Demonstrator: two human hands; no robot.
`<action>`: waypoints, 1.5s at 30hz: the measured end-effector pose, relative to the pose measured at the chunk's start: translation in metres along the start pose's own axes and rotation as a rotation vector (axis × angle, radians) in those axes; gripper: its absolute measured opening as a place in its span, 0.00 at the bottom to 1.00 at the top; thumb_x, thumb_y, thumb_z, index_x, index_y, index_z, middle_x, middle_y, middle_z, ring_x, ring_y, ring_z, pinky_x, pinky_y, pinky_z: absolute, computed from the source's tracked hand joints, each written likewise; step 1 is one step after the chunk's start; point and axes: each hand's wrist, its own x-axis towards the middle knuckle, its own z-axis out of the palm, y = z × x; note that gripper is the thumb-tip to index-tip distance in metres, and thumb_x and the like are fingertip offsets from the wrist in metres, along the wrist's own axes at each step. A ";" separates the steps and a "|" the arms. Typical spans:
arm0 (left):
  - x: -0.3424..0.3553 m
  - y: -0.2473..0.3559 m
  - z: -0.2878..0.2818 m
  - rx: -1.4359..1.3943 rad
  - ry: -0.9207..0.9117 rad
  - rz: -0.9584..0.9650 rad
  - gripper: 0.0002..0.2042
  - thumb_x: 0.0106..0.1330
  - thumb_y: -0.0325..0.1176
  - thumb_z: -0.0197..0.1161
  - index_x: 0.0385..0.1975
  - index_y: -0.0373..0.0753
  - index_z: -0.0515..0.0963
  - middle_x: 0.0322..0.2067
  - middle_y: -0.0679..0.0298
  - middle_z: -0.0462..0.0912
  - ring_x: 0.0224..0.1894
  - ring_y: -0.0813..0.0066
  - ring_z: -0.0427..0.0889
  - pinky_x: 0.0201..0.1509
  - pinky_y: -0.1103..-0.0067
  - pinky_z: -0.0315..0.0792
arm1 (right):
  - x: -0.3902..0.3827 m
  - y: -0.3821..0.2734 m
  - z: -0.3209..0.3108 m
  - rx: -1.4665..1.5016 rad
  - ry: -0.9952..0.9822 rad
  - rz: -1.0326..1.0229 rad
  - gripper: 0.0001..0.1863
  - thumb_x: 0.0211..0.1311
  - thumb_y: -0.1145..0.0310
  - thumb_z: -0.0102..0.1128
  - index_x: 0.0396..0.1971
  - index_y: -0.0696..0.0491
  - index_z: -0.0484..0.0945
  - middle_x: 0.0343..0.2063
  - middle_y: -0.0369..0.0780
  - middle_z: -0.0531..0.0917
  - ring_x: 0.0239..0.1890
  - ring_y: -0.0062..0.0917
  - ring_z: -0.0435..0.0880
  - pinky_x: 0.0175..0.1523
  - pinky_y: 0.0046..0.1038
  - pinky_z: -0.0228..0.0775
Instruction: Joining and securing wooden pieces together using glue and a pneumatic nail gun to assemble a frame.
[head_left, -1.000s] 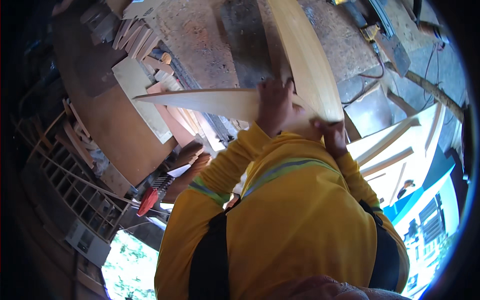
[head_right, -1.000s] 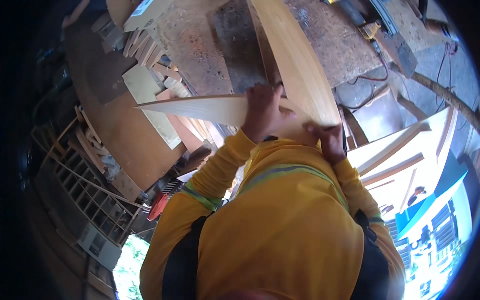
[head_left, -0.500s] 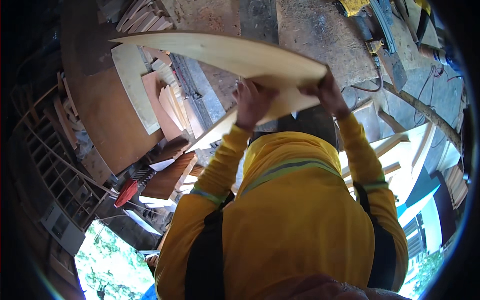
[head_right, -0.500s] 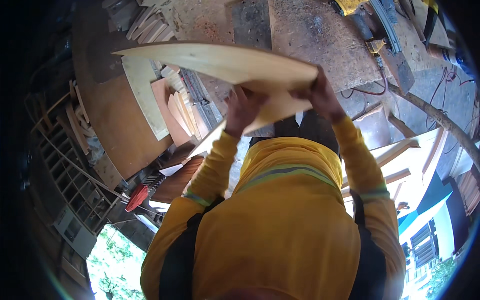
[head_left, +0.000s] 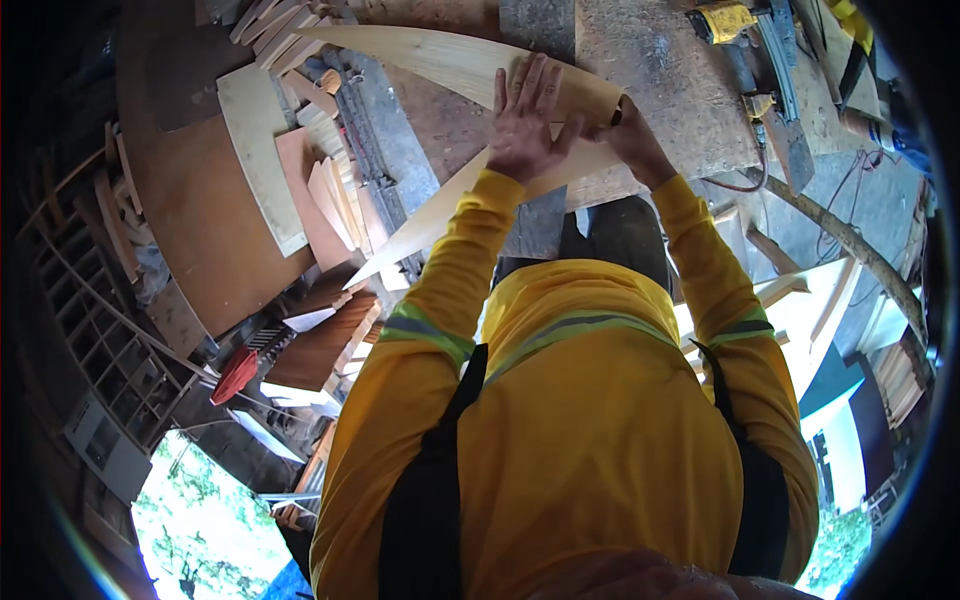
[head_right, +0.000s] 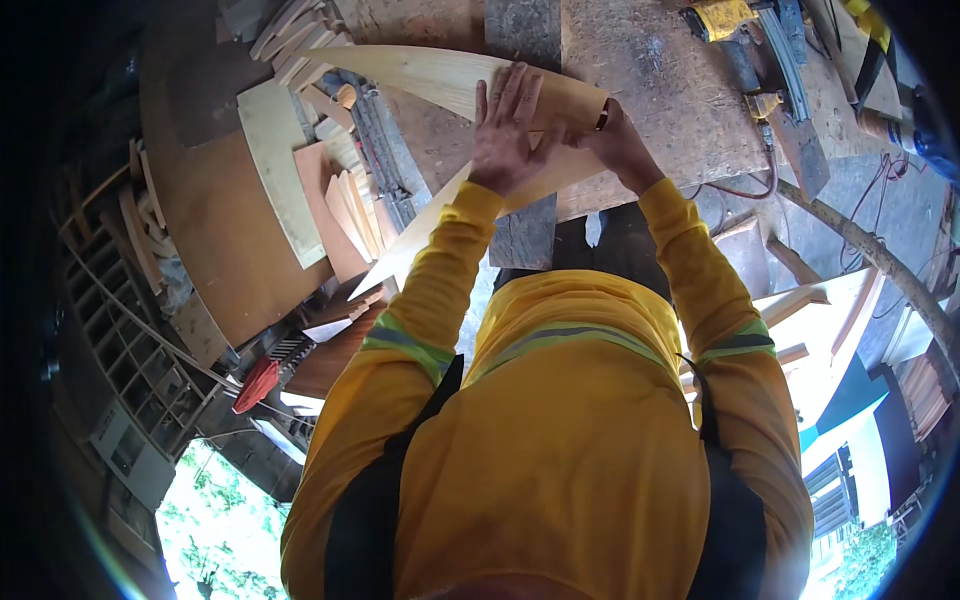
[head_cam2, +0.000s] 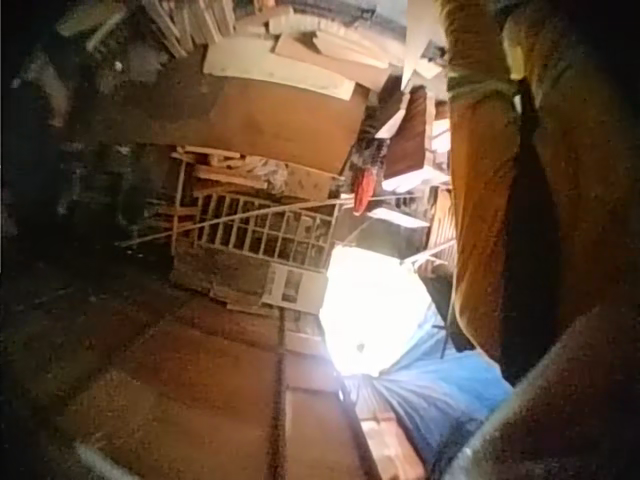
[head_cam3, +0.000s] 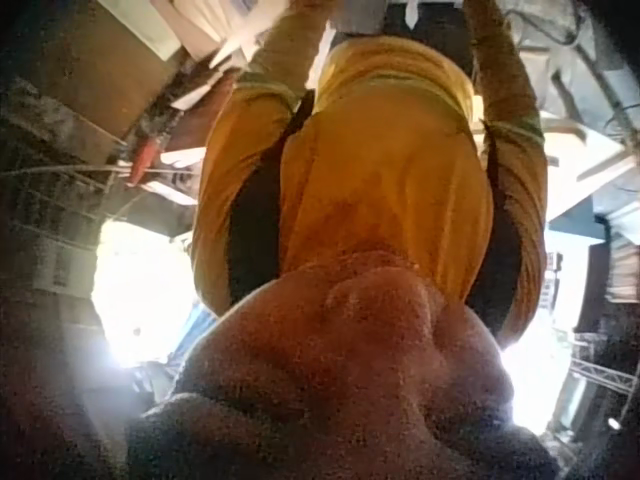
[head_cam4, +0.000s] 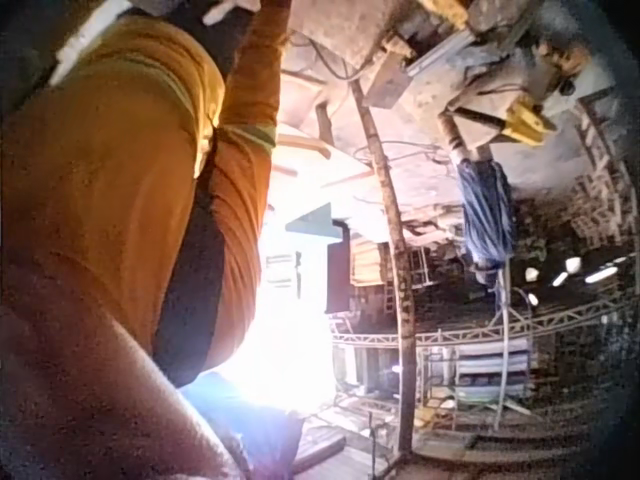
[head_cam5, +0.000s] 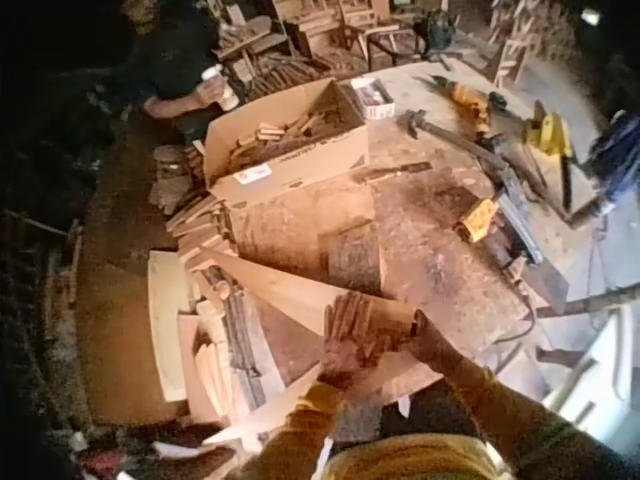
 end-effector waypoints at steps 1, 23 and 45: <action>0.000 0.001 0.003 -0.033 -0.012 -0.011 0.36 0.59 0.49 0.64 0.64 0.32 0.68 0.66 0.44 0.65 0.70 0.44 0.62 0.76 0.50 0.47 | 0.000 0.002 0.001 0.026 0.036 -0.001 0.32 0.51 0.73 0.74 0.56 0.62 0.70 0.45 0.42 0.83 0.47 0.24 0.82 0.51 0.27 0.76; 0.024 -0.009 0.035 0.118 0.204 -0.275 0.20 0.64 0.33 0.56 0.55 0.32 0.72 0.59 0.50 0.72 0.62 0.50 0.69 0.71 0.56 0.58 | 0.007 0.027 0.009 -0.325 0.259 -0.052 0.34 0.54 0.59 0.77 0.52 0.66 0.71 0.42 0.44 0.83 0.42 0.25 0.82 0.43 0.29 0.78; -0.028 0.031 0.046 0.316 0.555 -1.196 0.19 0.60 0.32 0.60 0.51 0.37 0.70 0.50 0.53 0.77 0.55 0.55 0.75 0.67 0.64 0.60 | 0.111 -0.091 0.074 -0.795 -0.229 -1.287 0.35 0.57 0.50 0.72 0.55 0.61 0.71 0.47 0.52 0.79 0.46 0.44 0.80 0.55 0.41 0.71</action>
